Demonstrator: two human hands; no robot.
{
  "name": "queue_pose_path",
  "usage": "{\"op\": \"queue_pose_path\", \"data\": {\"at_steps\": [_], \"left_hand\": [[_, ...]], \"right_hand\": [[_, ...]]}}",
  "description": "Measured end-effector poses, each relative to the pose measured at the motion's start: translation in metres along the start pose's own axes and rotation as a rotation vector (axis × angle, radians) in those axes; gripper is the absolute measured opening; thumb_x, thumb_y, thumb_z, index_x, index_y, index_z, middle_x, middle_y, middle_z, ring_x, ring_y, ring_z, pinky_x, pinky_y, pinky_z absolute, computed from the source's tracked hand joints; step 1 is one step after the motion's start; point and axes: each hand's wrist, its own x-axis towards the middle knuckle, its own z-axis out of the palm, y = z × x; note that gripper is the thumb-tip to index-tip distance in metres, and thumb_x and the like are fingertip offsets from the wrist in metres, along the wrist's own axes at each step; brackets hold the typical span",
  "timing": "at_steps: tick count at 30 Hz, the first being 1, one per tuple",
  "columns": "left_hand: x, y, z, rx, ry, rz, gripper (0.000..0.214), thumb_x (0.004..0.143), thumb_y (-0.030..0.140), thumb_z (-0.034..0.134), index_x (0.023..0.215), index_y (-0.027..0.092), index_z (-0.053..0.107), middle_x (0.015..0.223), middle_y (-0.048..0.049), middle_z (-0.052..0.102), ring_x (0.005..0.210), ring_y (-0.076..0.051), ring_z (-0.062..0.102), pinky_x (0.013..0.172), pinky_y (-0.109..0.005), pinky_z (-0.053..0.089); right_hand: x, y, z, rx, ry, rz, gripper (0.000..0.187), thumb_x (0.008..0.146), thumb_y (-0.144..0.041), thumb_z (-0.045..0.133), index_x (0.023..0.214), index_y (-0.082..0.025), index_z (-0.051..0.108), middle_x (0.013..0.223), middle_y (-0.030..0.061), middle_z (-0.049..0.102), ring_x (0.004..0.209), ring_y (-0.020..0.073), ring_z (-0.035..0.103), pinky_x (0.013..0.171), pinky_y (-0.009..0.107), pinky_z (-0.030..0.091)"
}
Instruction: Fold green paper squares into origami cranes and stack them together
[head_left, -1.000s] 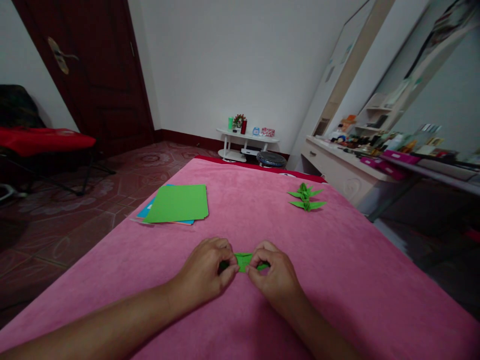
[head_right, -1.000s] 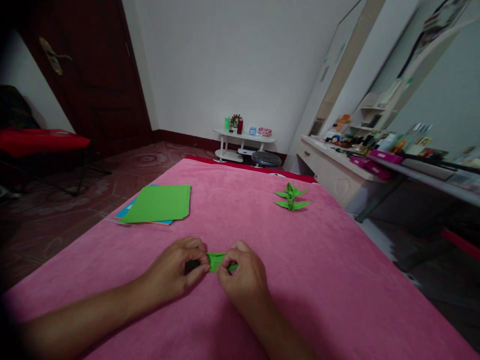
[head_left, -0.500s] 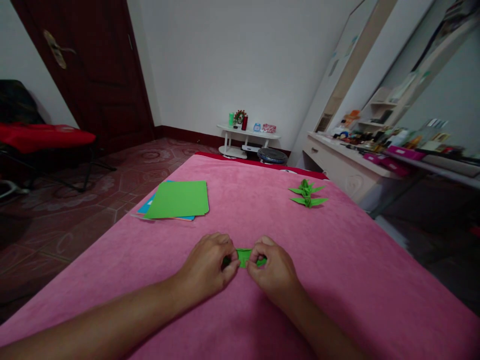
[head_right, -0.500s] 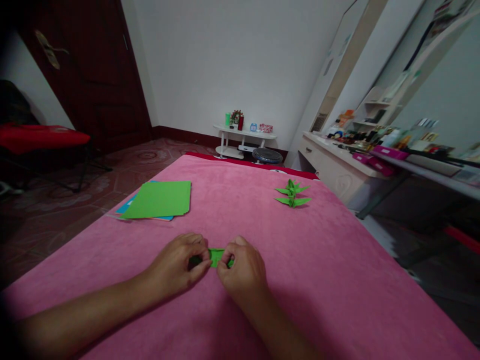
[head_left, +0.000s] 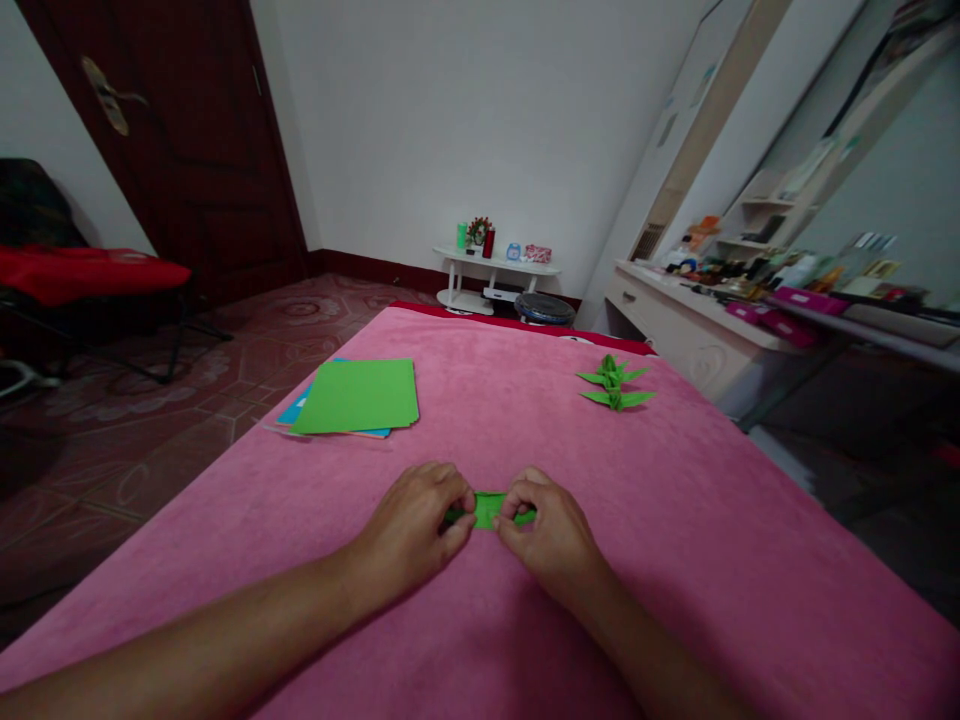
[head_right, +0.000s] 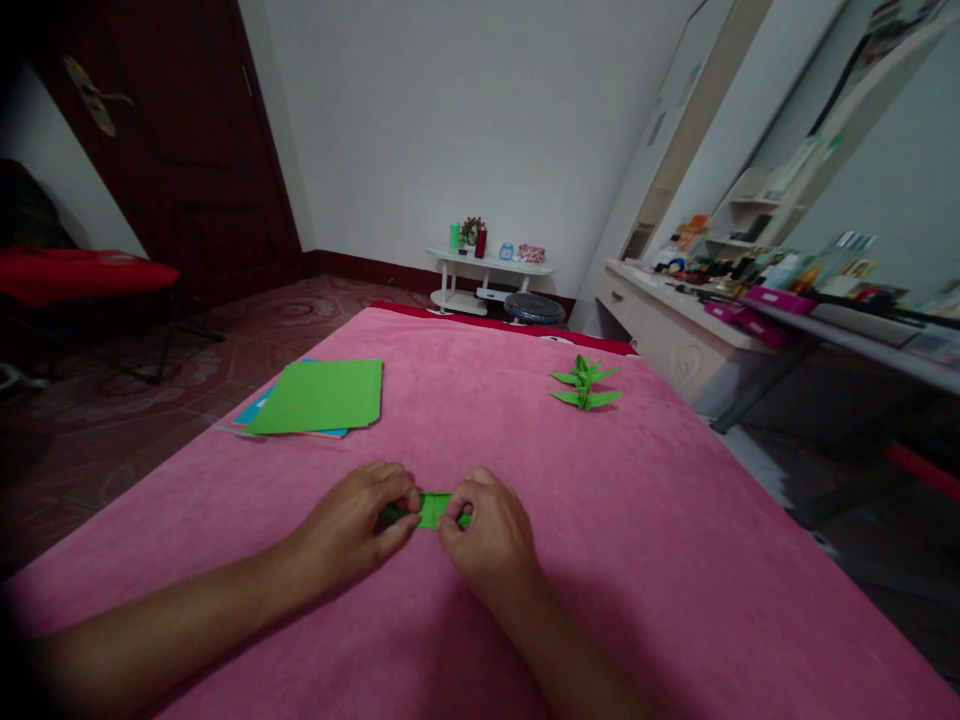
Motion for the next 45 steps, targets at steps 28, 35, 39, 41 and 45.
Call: {"op": "queue_pose_path", "data": {"at_steps": [28, 35, 39, 41, 45], "left_hand": [[0.001, -0.017, -0.015, -0.642, 0.414, -0.221, 0.038, 0.081, 0.029, 0.057, 0.117, 0.020, 0.046, 0.110, -0.0087, 0.056, 0.089, -0.017, 0.057, 0.079, -0.035, 0.048], [0.030, 0.017, -0.026, -1.236, 0.268, -0.415, 0.059, 0.069, 0.041, 0.070, 0.118, 0.016, 0.051, 0.120, -0.0165, 0.055, 0.084, -0.022, 0.064, 0.072, -0.037, 0.051], [0.054, 0.045, -0.028, -1.379, 0.341, -0.409, 0.043, 0.068, 0.042, 0.072, 0.098, 0.012, 0.065, 0.094, -0.0117, 0.067, 0.081, -0.018, 0.063, 0.070, -0.026, 0.047], [0.062, 0.048, -0.023, -1.426, 0.382, -0.408, 0.035, 0.066, 0.042, 0.072, 0.079, 0.010, 0.067, 0.075, -0.0073, 0.068, 0.066, -0.014, 0.061, 0.065, -0.023, 0.045], [0.064, 0.033, -0.010, -1.499, 0.372, -0.451, 0.033, 0.067, 0.043, 0.071, 0.065, 0.011, 0.063, 0.056, -0.0015, 0.061, 0.048, -0.009, 0.052, 0.053, -0.021, 0.040]], "right_hand": [[-0.003, 0.010, -0.022, 0.476, 0.004, 0.194, 0.008, 0.062, -0.021, 0.063, 0.060, -0.017, 0.056, 0.056, -0.0028, 0.053, 0.056, 0.0133, 0.049, 0.052, 0.022, 0.035], [0.015, -0.017, -0.019, 1.124, 0.208, 0.328, 0.021, 0.068, -0.031, 0.069, 0.080, -0.015, 0.063, 0.062, -0.0027, 0.053, 0.051, 0.0091, 0.041, 0.051, 0.021, 0.033], [0.023, -0.036, -0.007, 1.145, 0.322, 0.297, 0.021, 0.069, -0.033, 0.069, 0.080, -0.016, 0.064, 0.064, -0.0018, 0.056, 0.056, 0.0107, 0.046, 0.056, 0.022, 0.037], [0.020, -0.042, -0.001, 1.131, 0.325, 0.249, 0.021, 0.070, -0.033, 0.069, 0.083, -0.017, 0.064, 0.071, 0.0001, 0.060, 0.065, 0.0134, 0.052, 0.063, 0.023, 0.041], [0.011, -0.037, 0.004, 1.098, 0.222, 0.070, 0.025, 0.073, -0.035, 0.068, 0.090, -0.018, 0.062, 0.085, 0.0028, 0.064, 0.081, 0.0175, 0.057, 0.074, 0.026, 0.043]]}}
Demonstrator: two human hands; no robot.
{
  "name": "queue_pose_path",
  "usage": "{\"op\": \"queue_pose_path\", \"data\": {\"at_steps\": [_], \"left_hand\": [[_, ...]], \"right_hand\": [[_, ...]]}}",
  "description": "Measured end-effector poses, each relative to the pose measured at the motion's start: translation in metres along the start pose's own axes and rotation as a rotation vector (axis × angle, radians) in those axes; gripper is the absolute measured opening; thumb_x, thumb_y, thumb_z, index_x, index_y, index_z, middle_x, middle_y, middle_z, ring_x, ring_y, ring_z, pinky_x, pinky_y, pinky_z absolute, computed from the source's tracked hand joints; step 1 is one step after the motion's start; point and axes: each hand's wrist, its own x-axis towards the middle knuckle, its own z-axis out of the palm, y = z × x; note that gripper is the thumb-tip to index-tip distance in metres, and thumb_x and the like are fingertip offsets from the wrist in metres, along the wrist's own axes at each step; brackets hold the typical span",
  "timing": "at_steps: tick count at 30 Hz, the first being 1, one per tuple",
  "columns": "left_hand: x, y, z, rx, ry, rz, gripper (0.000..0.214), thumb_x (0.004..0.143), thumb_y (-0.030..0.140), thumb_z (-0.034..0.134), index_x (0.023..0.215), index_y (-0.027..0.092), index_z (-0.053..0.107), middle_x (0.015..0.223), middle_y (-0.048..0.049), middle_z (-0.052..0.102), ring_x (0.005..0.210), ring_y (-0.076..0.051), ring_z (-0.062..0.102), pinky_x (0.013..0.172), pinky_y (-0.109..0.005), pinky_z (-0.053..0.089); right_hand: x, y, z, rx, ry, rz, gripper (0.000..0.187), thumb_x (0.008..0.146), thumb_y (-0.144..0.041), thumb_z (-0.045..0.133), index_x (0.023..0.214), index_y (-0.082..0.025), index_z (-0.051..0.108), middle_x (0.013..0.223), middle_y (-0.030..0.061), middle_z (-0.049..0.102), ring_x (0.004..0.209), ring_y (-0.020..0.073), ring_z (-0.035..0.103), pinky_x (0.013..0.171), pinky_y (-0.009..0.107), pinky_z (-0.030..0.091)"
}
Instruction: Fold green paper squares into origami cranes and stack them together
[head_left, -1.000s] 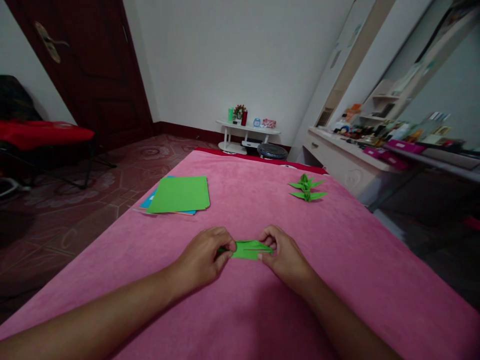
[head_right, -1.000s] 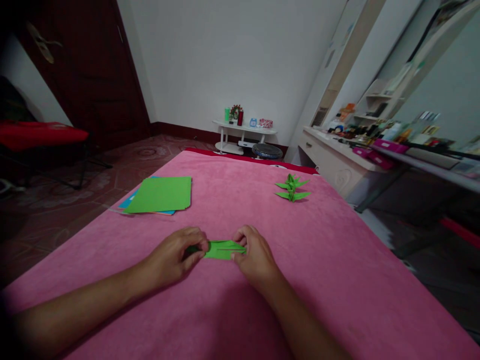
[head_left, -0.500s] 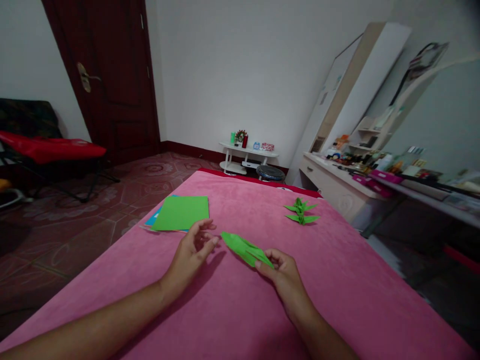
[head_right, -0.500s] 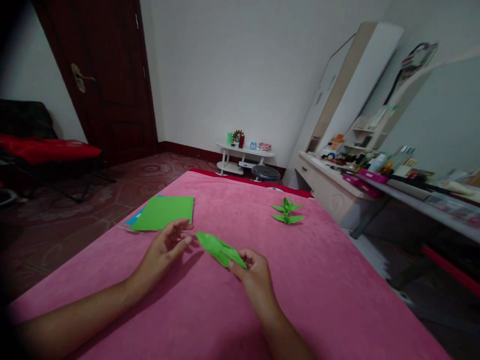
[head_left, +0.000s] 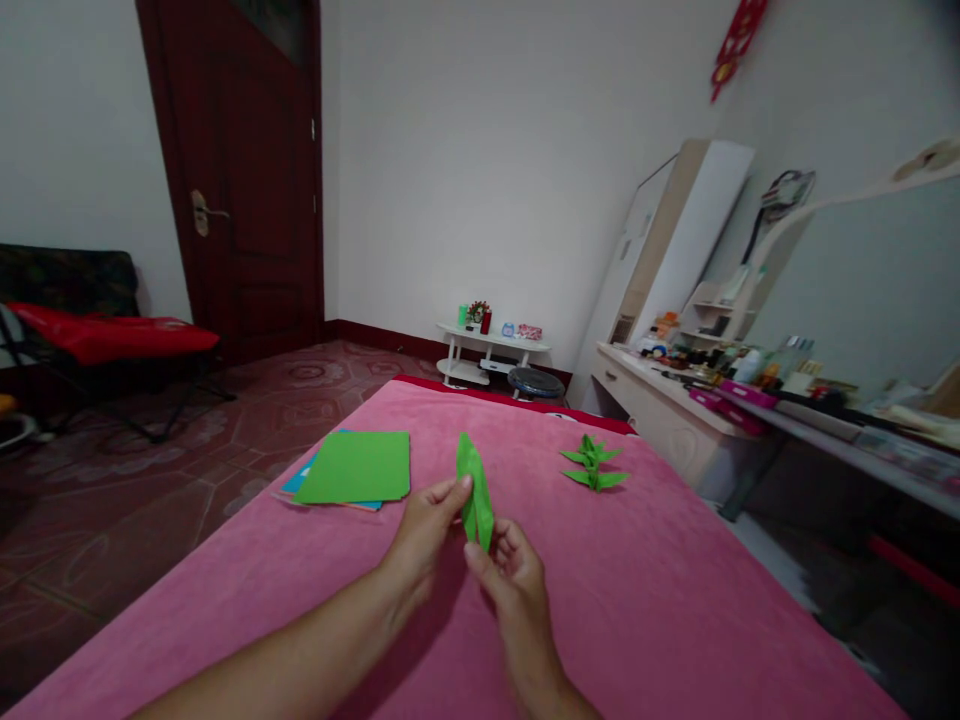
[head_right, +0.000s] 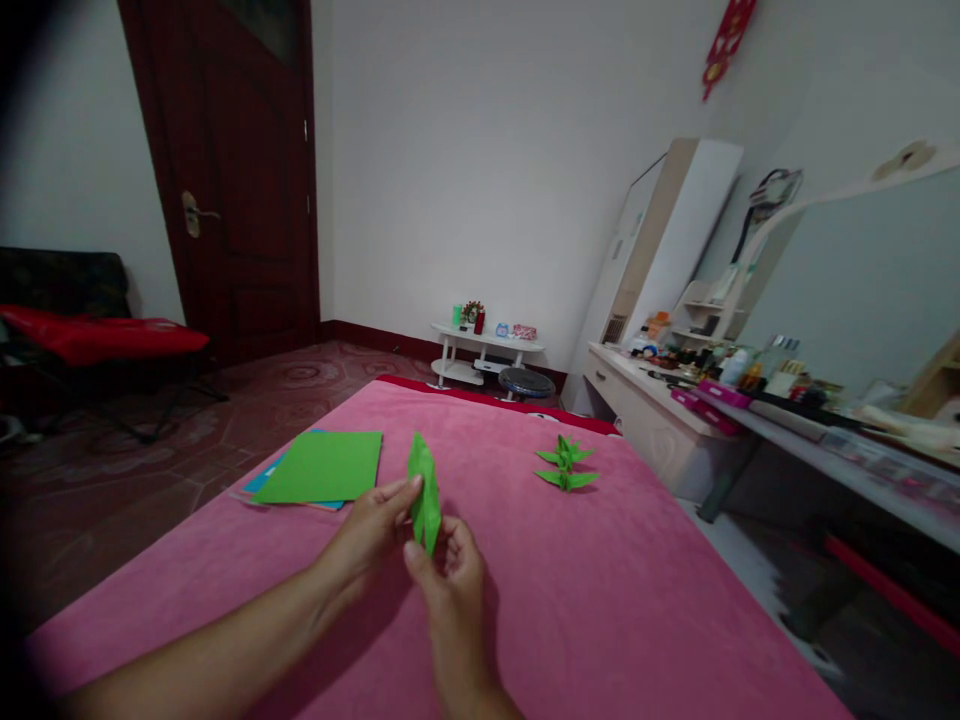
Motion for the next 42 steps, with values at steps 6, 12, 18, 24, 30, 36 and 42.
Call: {"op": "queue_pose_path", "data": {"at_steps": [6, 12, 18, 24, 30, 36, 42], "left_hand": [[0.003, -0.008, -0.021, 0.102, -0.170, -0.304, 0.033, 0.064, 0.040, 0.074, 0.077, 0.010, 0.068, 0.069, -0.0060, 0.066, 0.058, -0.012, 0.058, 0.058, -0.022, 0.042], [-0.002, -0.014, -0.023, 0.129, -0.157, -0.325, 0.038, 0.058, 0.040, 0.078, 0.081, 0.010, 0.069, 0.073, -0.0061, 0.067, 0.061, -0.012, 0.059, 0.064, -0.024, 0.043], [-0.005, -0.022, -0.021, 0.136, -0.083, -0.265, 0.039, 0.051, 0.039, 0.082, 0.070, 0.009, 0.067, 0.064, -0.0066, 0.066, 0.053, -0.012, 0.057, 0.056, -0.024, 0.041], [-0.006, -0.026, -0.020, 0.121, -0.046, -0.212, 0.035, 0.052, 0.039, 0.080, 0.061, 0.009, 0.063, 0.053, -0.0040, 0.060, 0.044, -0.010, 0.050, 0.047, -0.023, 0.034], [-0.009, -0.021, -0.018, 0.144, -0.054, -0.232, 0.035, 0.055, 0.038, 0.079, 0.070, 0.009, 0.065, 0.061, -0.0042, 0.062, 0.049, -0.009, 0.053, 0.049, -0.021, 0.035], [-0.008, -0.025, -0.019, 0.137, 0.015, -0.167, 0.033, 0.056, 0.037, 0.078, 0.064, 0.011, 0.061, 0.054, -0.0001, 0.056, 0.044, -0.007, 0.046, 0.045, -0.019, 0.031], [-0.008, -0.018, -0.017, 0.189, -0.043, -0.106, 0.032, 0.061, 0.039, 0.074, 0.062, 0.012, 0.059, 0.051, 0.0013, 0.054, 0.043, -0.006, 0.044, 0.045, -0.020, 0.030]], "right_hand": [[0.010, 0.003, -0.022, -0.043, -0.006, 0.044, 0.024, 0.073, -0.038, 0.067, 0.082, -0.016, 0.060, 0.073, 0.0019, 0.061, 0.065, 0.0136, 0.055, 0.060, 0.023, 0.043], [0.014, 0.008, -0.028, -0.072, -0.008, 0.075, 0.021, 0.067, -0.031, 0.072, 0.072, -0.014, 0.060, 0.064, 0.0005, 0.059, 0.058, 0.0117, 0.052, 0.055, 0.023, 0.041], [0.010, 0.010, -0.032, -0.176, 0.048, 0.022, 0.016, 0.072, -0.027, 0.068, 0.067, -0.014, 0.060, 0.057, -0.0018, 0.054, 0.053, 0.0095, 0.046, 0.051, 0.021, 0.035], [0.008, 0.014, -0.031, -0.127, 0.023, 0.050, 0.017, 0.074, -0.028, 0.067, 0.069, -0.016, 0.056, 0.058, -0.0038, 0.051, 0.052, 0.0087, 0.044, 0.049, 0.020, 0.033], [0.009, 0.011, -0.028, -0.065, -0.001, 0.112, 0.019, 0.074, -0.033, 0.067, 0.073, -0.016, 0.058, 0.063, -0.0014, 0.057, 0.054, 0.0098, 0.049, 0.052, 0.021, 0.038], [0.009, 0.013, -0.031, -0.123, 0.025, 0.116, 0.023, 0.070, -0.033, 0.070, 0.067, -0.015, 0.056, 0.056, -0.0029, 0.054, 0.050, 0.0091, 0.045, 0.048, 0.021, 0.035], [0.007, 0.010, -0.028, -0.056, 0.016, 0.182, 0.024, 0.068, -0.034, 0.070, 0.066, -0.015, 0.056, 0.057, -0.0021, 0.055, 0.048, 0.0091, 0.045, 0.047, 0.021, 0.035]]}}
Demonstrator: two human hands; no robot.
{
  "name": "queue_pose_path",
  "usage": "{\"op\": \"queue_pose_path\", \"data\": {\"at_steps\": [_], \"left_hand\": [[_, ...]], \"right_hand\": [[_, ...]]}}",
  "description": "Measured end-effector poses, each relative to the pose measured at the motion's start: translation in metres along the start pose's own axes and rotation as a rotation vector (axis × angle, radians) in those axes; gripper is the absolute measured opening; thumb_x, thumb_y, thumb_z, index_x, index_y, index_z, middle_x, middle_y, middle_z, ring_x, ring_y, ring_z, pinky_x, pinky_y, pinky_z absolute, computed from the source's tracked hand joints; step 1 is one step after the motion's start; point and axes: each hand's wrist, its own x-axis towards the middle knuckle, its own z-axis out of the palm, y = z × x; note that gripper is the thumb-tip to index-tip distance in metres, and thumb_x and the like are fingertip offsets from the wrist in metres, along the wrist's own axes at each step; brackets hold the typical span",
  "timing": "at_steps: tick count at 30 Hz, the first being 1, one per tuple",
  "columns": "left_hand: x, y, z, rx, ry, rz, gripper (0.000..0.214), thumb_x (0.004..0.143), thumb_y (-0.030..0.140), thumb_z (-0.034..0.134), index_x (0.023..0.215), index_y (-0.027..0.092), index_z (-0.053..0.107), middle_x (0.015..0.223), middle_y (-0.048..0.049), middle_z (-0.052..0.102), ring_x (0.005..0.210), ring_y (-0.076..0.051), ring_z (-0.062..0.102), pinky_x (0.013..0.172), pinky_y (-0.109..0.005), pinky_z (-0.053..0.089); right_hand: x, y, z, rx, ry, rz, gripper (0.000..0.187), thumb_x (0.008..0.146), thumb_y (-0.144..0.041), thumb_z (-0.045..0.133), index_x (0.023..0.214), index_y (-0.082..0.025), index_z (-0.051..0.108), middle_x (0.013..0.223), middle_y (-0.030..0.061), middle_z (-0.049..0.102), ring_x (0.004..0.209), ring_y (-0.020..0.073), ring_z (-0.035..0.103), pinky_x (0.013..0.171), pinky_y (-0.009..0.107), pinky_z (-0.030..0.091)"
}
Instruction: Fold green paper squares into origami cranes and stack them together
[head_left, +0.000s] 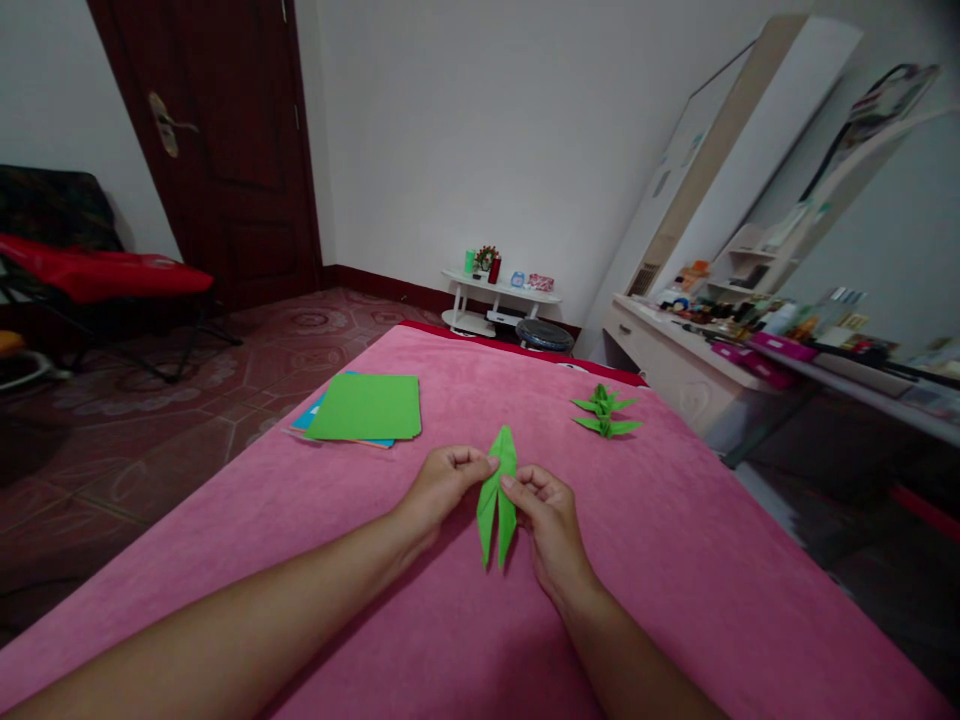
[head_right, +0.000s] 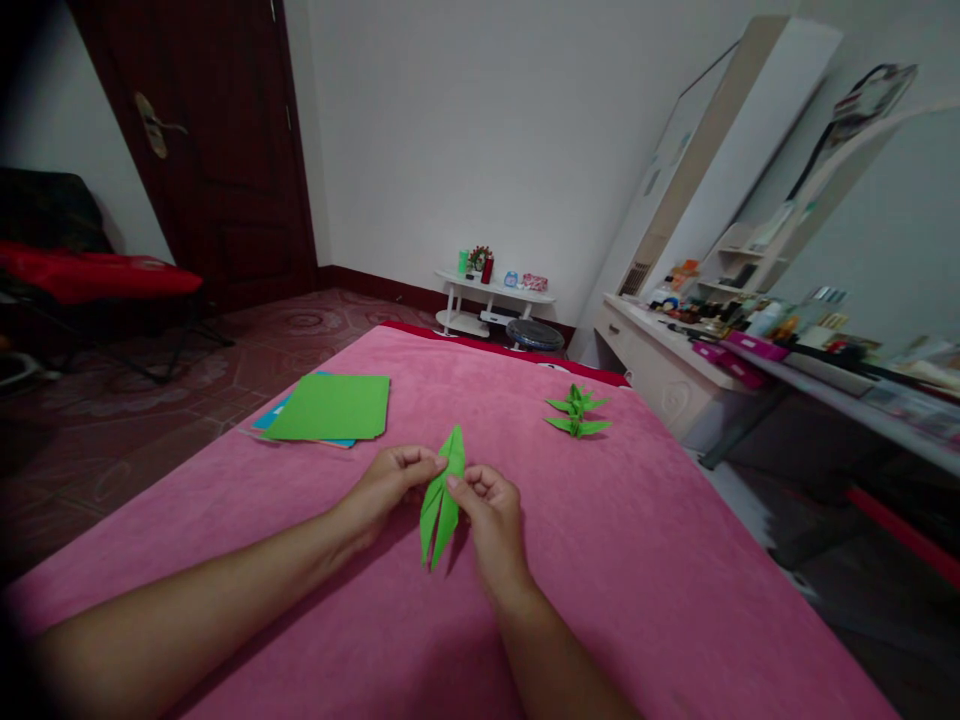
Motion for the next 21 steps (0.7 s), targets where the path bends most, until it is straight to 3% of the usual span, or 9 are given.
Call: {"op": "queue_pose_path", "data": {"at_steps": [4, 9, 14, 17, 21], "left_hand": [[0.0032, 0.0079, -0.0043, 0.100, -0.040, 0.140, 0.033, 0.063, 0.042, 0.073, 0.065, 0.012, 0.059, 0.054, 0.0004, 0.057, 0.044, -0.007, 0.045, 0.045, -0.019, 0.032], [0.0079, 0.0057, -0.0095, 0.166, -0.015, 0.201, 0.036, 0.063, 0.043, 0.073, 0.060, 0.014, 0.052, 0.047, 0.0027, 0.052, 0.039, -0.006, 0.041, 0.040, -0.018, 0.028], [0.0056, 0.0061, -0.0074, 0.143, -0.117, 0.125, 0.041, 0.070, 0.053, 0.064, 0.066, 0.012, 0.058, 0.052, 0.0008, 0.053, 0.044, -0.007, 0.046, 0.044, -0.019, 0.035], [0.0033, 0.0060, -0.0056, 0.153, -0.188, 0.011, 0.041, 0.062, 0.049, 0.073, 0.069, 0.010, 0.063, 0.058, -0.0027, 0.059, 0.047, -0.010, 0.051, 0.049, -0.022, 0.041], [0.0024, 0.0023, -0.0047, 0.129, -0.071, -0.006, 0.038, 0.053, 0.041, 0.080, 0.065, 0.008, 0.065, 0.058, -0.0049, 0.062, 0.047, -0.010, 0.052, 0.049, -0.022, 0.041]], "right_hand": [[-0.0019, -0.0011, 0.0015, 0.048, -0.072, 0.067, 0.023, 0.066, -0.033, 0.071, 0.064, -0.015, 0.056, 0.057, -0.0016, 0.056, 0.046, 0.0089, 0.045, 0.046, 0.021, 0.034], [-0.0030, 0.0020, 0.0013, 0.026, -0.117, 0.084, 0.021, 0.069, -0.031, 0.070, 0.066, -0.015, 0.057, 0.057, -0.0018, 0.056, 0.047, 0.0085, 0.045, 0.047, 0.020, 0.035], [-0.0001, 0.0002, -0.0016, 0.058, -0.007, 0.029, 0.024, 0.068, -0.033, 0.072, 0.064, -0.015, 0.056, 0.055, -0.0028, 0.054, 0.046, 0.0086, 0.045, 0.046, 0.020, 0.037], [0.0034, -0.0002, -0.0049, 0.054, 0.065, -0.001, 0.026, 0.067, -0.035, 0.072, 0.064, -0.015, 0.056, 0.054, -0.0030, 0.053, 0.045, 0.0087, 0.046, 0.046, 0.021, 0.039], [0.0053, 0.0009, -0.0053, 0.025, 0.037, -0.029, 0.025, 0.070, -0.036, 0.070, 0.074, -0.015, 0.058, 0.061, -0.0007, 0.059, 0.049, 0.0109, 0.053, 0.050, 0.023, 0.044]]}}
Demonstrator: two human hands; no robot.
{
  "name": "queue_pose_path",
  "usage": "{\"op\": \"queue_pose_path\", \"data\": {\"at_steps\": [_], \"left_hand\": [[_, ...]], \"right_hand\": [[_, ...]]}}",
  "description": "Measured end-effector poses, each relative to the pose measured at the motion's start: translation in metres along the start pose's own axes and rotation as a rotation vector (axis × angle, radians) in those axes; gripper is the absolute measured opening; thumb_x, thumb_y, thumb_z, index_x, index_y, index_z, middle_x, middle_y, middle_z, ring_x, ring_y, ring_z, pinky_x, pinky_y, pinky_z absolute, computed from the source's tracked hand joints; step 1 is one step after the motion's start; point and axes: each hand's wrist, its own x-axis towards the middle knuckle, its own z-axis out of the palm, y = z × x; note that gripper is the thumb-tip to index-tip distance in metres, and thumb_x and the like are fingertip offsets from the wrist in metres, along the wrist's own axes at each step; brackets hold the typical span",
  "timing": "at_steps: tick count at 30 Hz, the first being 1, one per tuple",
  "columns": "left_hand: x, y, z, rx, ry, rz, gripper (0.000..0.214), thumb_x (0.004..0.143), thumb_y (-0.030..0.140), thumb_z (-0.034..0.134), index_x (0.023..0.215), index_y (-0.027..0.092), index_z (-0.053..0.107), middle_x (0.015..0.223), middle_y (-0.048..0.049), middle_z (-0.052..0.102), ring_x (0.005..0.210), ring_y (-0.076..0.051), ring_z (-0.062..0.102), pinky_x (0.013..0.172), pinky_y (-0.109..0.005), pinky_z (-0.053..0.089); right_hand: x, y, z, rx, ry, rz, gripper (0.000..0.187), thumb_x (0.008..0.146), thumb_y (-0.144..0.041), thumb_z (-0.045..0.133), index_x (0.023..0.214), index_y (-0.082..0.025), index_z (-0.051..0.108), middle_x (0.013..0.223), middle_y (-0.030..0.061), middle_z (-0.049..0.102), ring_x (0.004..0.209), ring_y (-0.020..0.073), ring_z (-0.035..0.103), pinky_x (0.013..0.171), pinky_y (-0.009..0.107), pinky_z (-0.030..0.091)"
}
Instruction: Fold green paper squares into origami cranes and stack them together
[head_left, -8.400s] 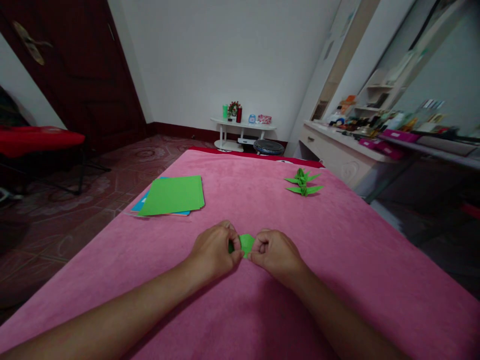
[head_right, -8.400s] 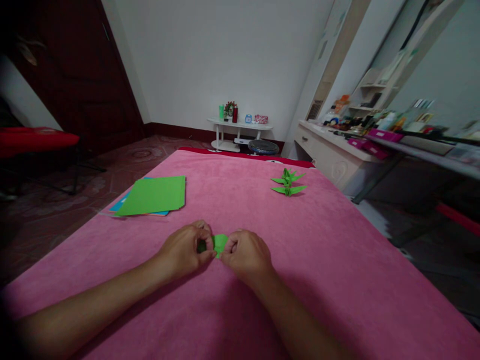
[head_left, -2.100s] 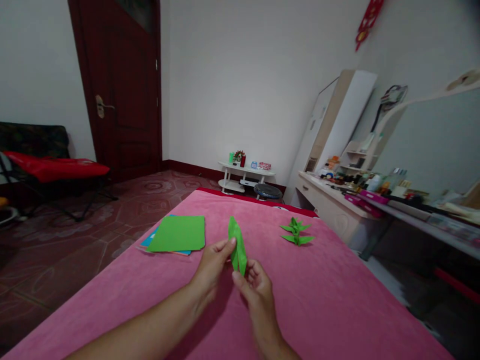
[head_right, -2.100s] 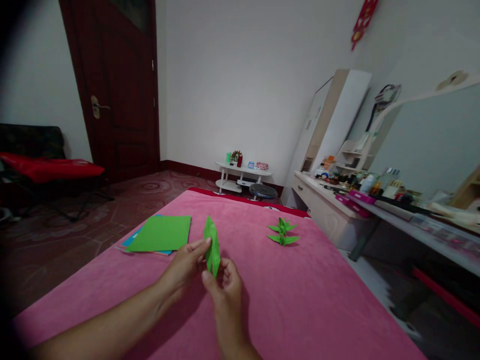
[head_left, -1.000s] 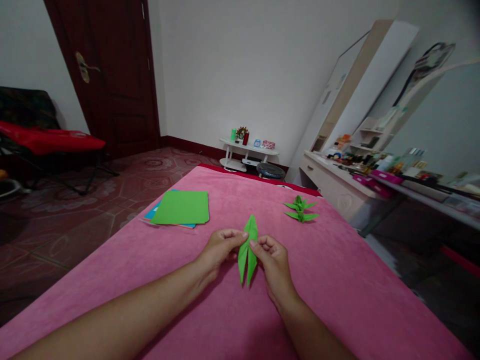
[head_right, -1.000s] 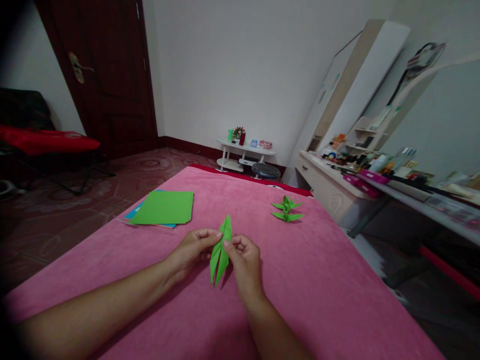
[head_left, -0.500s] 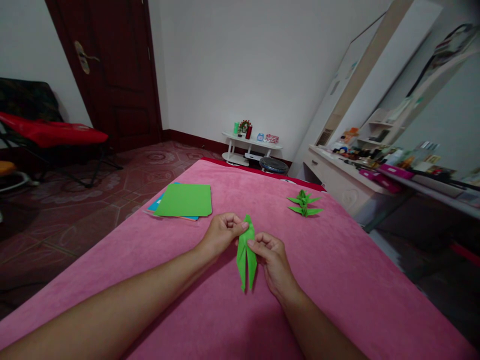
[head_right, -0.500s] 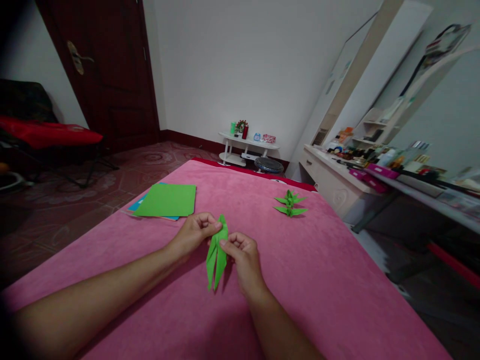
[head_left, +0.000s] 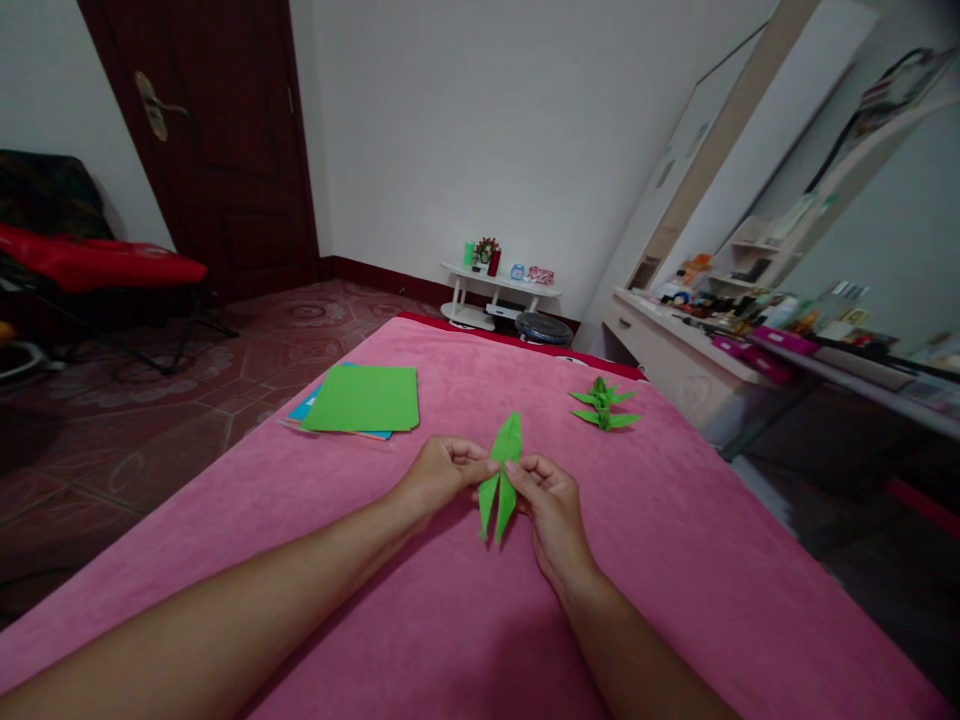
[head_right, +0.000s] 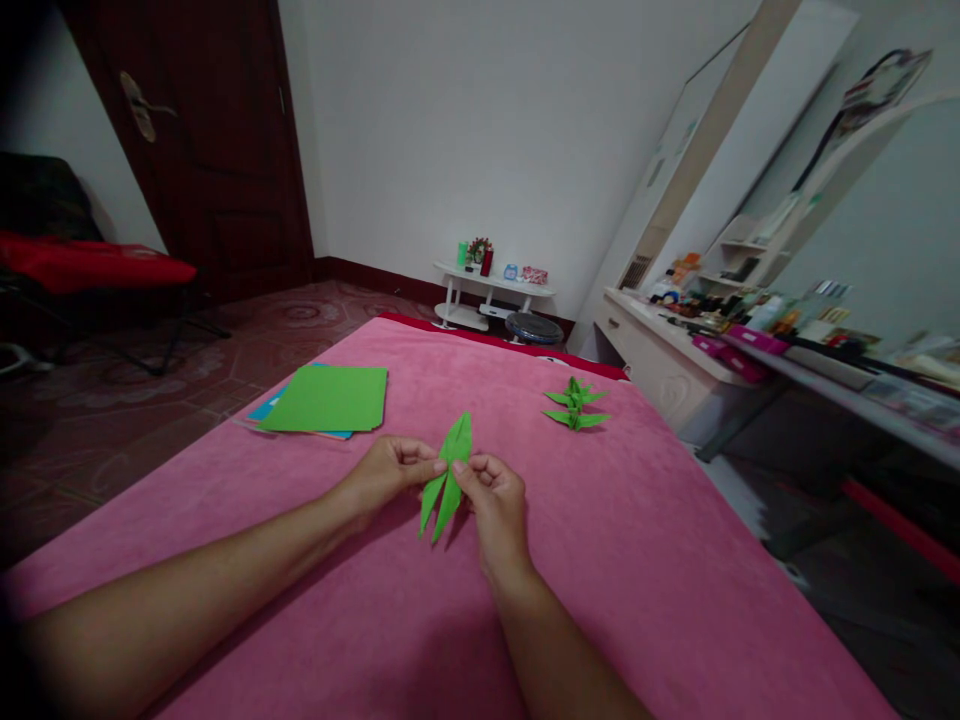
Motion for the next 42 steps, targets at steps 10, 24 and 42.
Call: {"op": "queue_pose_path", "data": {"at_steps": [10, 24, 42], "left_hand": [[-0.001, -0.002, 0.002, -0.107, 0.095, -0.029, 0.035, 0.051, 0.037, 0.082, 0.066, 0.009, 0.066, 0.056, -0.0031, 0.062, 0.047, -0.010, 0.054, 0.049, -0.021, 0.043], [0.001, -0.014, 0.004, -0.013, 0.115, 0.086, 0.034, 0.055, 0.039, 0.078, 0.064, 0.010, 0.064, 0.055, -0.0033, 0.062, 0.046, -0.010, 0.052, 0.047, -0.021, 0.039], [-0.001, -0.012, 0.004, 0.159, 0.159, 0.232, 0.021, 0.065, 0.031, 0.071, 0.065, 0.011, 0.067, 0.061, -0.0050, 0.065, 0.052, -0.012, 0.054, 0.050, -0.021, 0.039]], "right_hand": [[0.000, 0.006, 0.000, -0.152, 0.088, -0.132, 0.026, 0.067, -0.032, 0.071, 0.083, -0.018, 0.056, 0.070, 0.0015, 0.063, 0.061, 0.0165, 0.060, 0.057, 0.027, 0.049], [-0.002, 0.002, 0.002, -0.531, 0.231, -0.314, 0.013, 0.072, -0.029, 0.066, 0.072, -0.019, 0.057, 0.059, -0.0030, 0.054, 0.048, 0.0110, 0.047, 0.046, 0.022, 0.038], [-0.004, 0.000, 0.004, -0.435, 0.087, -0.304, 0.012, 0.078, -0.026, 0.060, 0.083, -0.017, 0.066, 0.074, 0.0040, 0.066, 0.064, 0.0158, 0.060, 0.057, 0.025, 0.047]]}}
